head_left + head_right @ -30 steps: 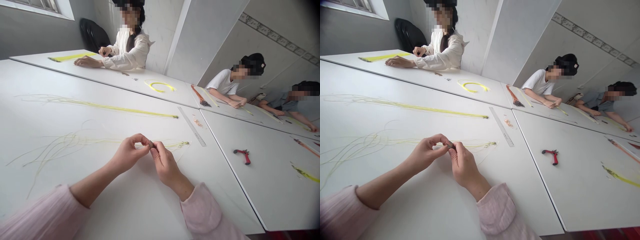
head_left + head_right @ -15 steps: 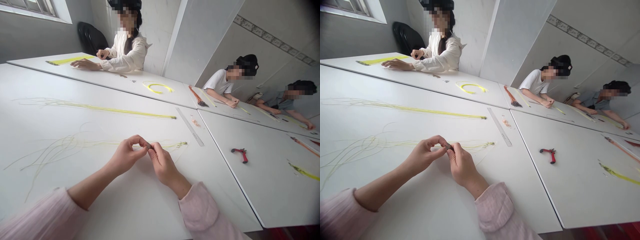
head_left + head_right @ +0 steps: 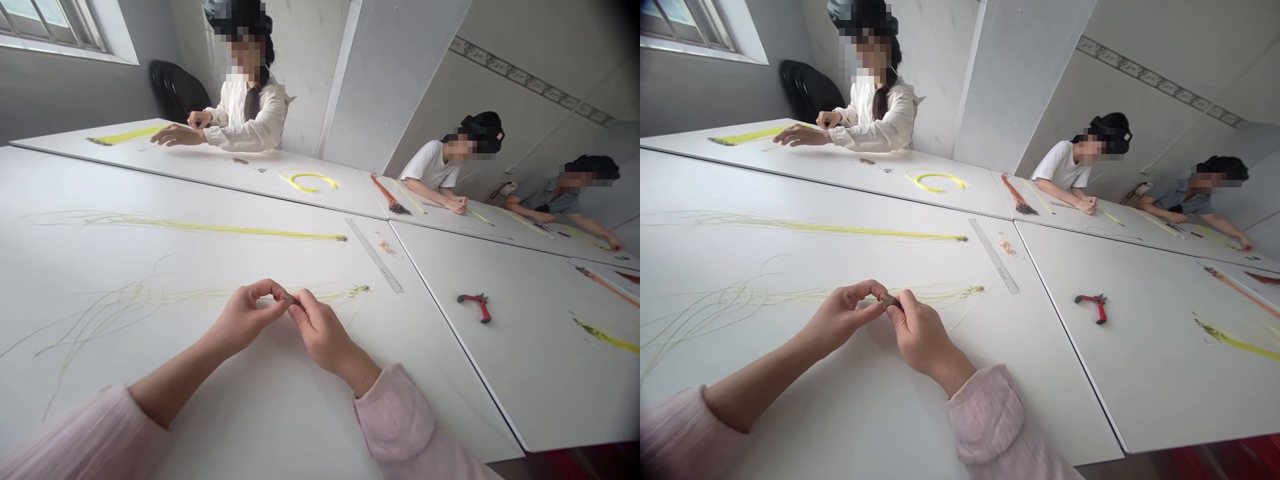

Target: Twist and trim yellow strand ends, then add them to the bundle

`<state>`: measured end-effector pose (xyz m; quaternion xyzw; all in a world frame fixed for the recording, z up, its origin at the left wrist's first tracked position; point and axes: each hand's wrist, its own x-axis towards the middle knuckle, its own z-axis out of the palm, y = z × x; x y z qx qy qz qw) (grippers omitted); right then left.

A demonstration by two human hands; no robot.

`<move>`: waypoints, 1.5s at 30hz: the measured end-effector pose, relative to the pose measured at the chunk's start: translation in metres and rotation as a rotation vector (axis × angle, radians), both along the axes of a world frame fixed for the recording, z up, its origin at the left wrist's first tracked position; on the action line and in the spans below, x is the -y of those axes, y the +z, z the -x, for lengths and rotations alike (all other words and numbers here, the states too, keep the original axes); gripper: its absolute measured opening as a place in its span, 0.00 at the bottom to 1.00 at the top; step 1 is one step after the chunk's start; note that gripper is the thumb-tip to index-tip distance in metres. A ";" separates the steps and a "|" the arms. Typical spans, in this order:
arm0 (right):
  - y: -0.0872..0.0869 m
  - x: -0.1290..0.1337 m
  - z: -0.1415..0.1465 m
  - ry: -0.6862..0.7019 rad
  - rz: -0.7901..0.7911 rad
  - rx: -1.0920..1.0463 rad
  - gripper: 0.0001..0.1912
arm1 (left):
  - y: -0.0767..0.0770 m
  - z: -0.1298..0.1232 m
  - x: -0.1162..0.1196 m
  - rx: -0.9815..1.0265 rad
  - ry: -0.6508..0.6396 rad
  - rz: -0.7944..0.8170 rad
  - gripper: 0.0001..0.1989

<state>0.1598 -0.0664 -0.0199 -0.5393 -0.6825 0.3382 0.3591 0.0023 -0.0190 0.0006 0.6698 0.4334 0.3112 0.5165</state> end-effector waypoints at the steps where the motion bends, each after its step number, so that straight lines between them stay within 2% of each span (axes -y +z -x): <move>1: 0.000 0.000 0.000 -0.005 -0.010 0.000 0.09 | 0.001 0.001 0.000 -0.009 -0.038 0.030 0.09; 7: 0.002 -0.001 -0.001 -0.022 0.032 -0.071 0.10 | 0.005 0.002 0.000 0.010 -0.083 0.042 0.11; 11: 0.007 0.001 -0.005 -0.049 0.069 -0.157 0.11 | 0.001 -0.001 0.000 0.021 -0.011 0.021 0.12; 13: 0.009 0.001 -0.005 -0.046 0.055 -0.148 0.11 | -0.001 -0.002 -0.001 0.040 0.023 0.009 0.13; 19: 0.008 0.004 0.000 -0.015 0.026 -0.075 0.10 | 0.004 0.002 -0.002 0.043 -0.059 0.019 0.11; 24: 0.006 0.004 0.003 -0.013 0.004 -0.033 0.09 | 0.009 0.003 -0.001 0.015 -0.071 0.058 0.09; 32: 0.000 0.001 0.004 -0.029 -0.039 0.021 0.10 | 0.006 0.002 -0.001 -0.015 -0.051 0.077 0.10; 36: 0.002 -0.001 0.002 -0.039 -0.021 -0.023 0.10 | 0.004 0.001 -0.001 -0.001 -0.010 0.036 0.11; 40: 0.005 0.000 0.000 -0.070 0.028 -0.117 0.10 | 0.004 0.001 -0.001 0.010 -0.027 0.009 0.12; 45: 0.004 0.002 0.003 -0.031 0.000 -0.083 0.10 | 0.003 0.003 -0.003 0.025 -0.045 0.022 0.11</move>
